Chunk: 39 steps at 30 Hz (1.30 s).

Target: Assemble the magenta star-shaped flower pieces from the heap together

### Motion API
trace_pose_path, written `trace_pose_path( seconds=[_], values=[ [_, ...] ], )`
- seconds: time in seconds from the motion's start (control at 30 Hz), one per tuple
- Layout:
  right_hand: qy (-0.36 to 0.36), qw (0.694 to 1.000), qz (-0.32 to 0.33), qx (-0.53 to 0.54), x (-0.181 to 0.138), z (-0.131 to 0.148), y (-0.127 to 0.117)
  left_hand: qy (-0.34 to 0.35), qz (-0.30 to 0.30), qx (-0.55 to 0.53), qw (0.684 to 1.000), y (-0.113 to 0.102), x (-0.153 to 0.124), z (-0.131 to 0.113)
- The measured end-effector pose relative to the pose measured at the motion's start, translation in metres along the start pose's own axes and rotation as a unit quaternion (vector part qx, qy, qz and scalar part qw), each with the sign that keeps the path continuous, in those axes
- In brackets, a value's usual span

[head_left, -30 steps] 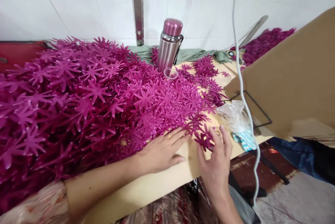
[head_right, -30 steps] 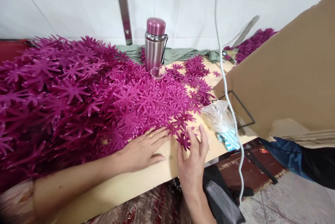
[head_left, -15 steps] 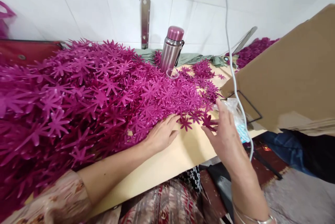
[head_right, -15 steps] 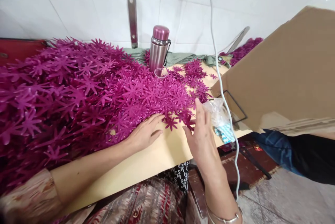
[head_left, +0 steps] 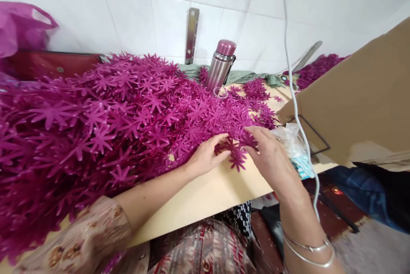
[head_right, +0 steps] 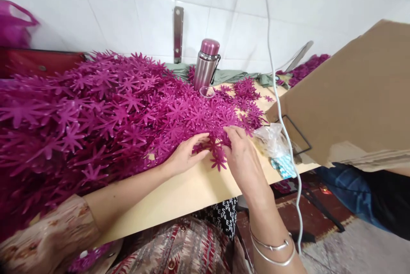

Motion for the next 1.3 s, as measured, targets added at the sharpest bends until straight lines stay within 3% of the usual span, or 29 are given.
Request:
trace_pose_path(
  seconds=[0.2, 0.37, 0.67, 1.03, 1.3],
  values=[
    [0.009, 0.998, -0.014, 0.065, -0.005, 0.008, 0.005, -0.011, 0.0, -0.068, 0.998, 0.0, 0.003, 0.005],
    [0.053, 0.978, -0.011, 0.199, -0.019, 0.0, 0.033, -0.008, 0.022, -0.077, 0.997, 0.0, 0.005, -0.001],
    [0.064, 0.966, -0.044, 0.248, -0.028, -0.016, 0.061, -0.057, 0.008, -0.087, 0.995, 0.002, 0.005, 0.01],
    [0.065, 0.964, -0.039, 0.256, -0.022, -0.025, 0.073, -0.089, -0.014, -0.208, 0.974, 0.003, 0.006, 0.022],
    [-0.011, 0.983, -0.053, 0.177, -0.002, -0.011, 0.059, -0.126, -0.045, -0.286, 0.949, -0.001, 0.008, 0.023]
  ],
)
Point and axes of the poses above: each hand's wrist, its own x-axis towards the middle knuckle, its own y-axis out of the palm, z = x × y, the point moved 5 cm from there along x, towards the middle knuckle, and after that the axes turned 1 degree about x, right-handed, at the moved point
